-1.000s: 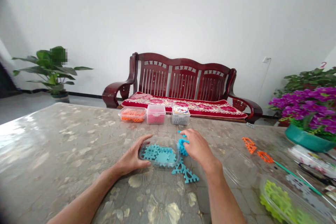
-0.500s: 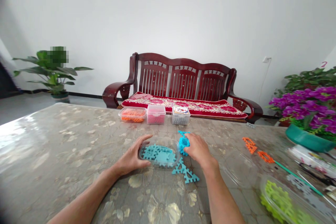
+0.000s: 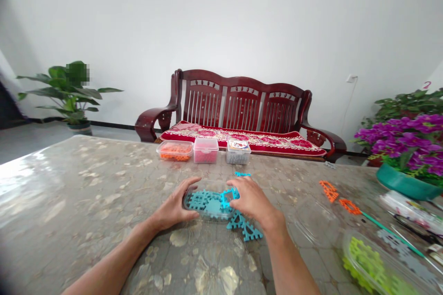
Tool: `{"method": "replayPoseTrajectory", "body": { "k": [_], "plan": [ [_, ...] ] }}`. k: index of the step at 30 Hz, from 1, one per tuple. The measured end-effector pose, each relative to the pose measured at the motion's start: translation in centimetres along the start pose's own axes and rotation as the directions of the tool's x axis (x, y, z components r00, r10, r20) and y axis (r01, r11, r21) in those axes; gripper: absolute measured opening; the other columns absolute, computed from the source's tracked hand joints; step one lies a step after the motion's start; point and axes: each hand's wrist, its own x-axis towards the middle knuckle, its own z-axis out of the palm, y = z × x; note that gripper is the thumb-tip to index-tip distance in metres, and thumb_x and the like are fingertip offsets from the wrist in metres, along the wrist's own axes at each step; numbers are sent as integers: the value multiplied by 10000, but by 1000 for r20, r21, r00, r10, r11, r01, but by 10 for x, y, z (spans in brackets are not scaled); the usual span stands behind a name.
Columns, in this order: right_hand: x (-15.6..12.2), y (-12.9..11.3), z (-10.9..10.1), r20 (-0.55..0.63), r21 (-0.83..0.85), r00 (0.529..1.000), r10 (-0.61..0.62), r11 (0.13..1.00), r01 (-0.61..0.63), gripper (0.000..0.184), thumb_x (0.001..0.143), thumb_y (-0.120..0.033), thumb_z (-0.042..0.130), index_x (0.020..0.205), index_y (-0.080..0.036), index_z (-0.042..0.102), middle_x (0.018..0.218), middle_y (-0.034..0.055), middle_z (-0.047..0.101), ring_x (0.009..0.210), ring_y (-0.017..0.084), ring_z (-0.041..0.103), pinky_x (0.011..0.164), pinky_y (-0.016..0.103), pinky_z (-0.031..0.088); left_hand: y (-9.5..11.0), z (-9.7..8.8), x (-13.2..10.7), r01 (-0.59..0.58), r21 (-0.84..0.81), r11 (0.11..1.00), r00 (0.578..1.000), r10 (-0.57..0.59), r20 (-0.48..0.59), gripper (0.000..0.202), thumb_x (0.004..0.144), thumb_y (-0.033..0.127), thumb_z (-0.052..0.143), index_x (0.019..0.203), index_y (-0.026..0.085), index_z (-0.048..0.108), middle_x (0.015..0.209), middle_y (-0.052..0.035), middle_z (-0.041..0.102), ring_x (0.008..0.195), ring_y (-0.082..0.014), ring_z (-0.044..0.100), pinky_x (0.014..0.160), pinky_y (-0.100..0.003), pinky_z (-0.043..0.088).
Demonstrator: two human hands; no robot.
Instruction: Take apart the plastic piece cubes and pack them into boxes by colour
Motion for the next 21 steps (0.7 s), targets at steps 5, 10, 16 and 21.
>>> {"method": "replayPoseTrajectory", "body": {
  "k": [5,10,16,21],
  "plan": [
    [0,-4,-3,-5,10,999,-47,999,47,442,715,-101,544,1097,-230,726,1125,46,722,1118,234,569,1000,345,395,-2,0,0,2,3,1000,1000,-2,1,893,606,256,818,1409,238,427,1427,-126,460,1248,-315,540,1064,-507,466],
    [1,-12,7,51,10,990,-133,991,133,369,712,-75,543,968,-230,759,981,23,750,1040,221,575,959,330,403,-4,1,1,-8,-5,1000,1000,8,-4,888,603,271,819,1399,220,429,1424,-131,462,1252,-331,536,1070,-512,455],
    [5,-8,18,49,-23,990,-129,991,131,359,706,-64,558,960,-229,749,979,19,742,1028,207,581,937,313,407,-4,2,1,-29,2,1000,999,29,-13,888,608,280,824,1405,228,436,1420,-122,471,1267,-318,524,1100,-509,433],
    [8,-8,22,20,-43,998,-60,997,61,328,700,-81,605,946,-247,746,957,19,732,1007,207,585,891,304,423,-5,1,1,-14,-5,1000,1000,14,-10,896,600,263,827,1406,232,437,1422,-122,468,1251,-326,537,1078,-512,453]
  ]
}}
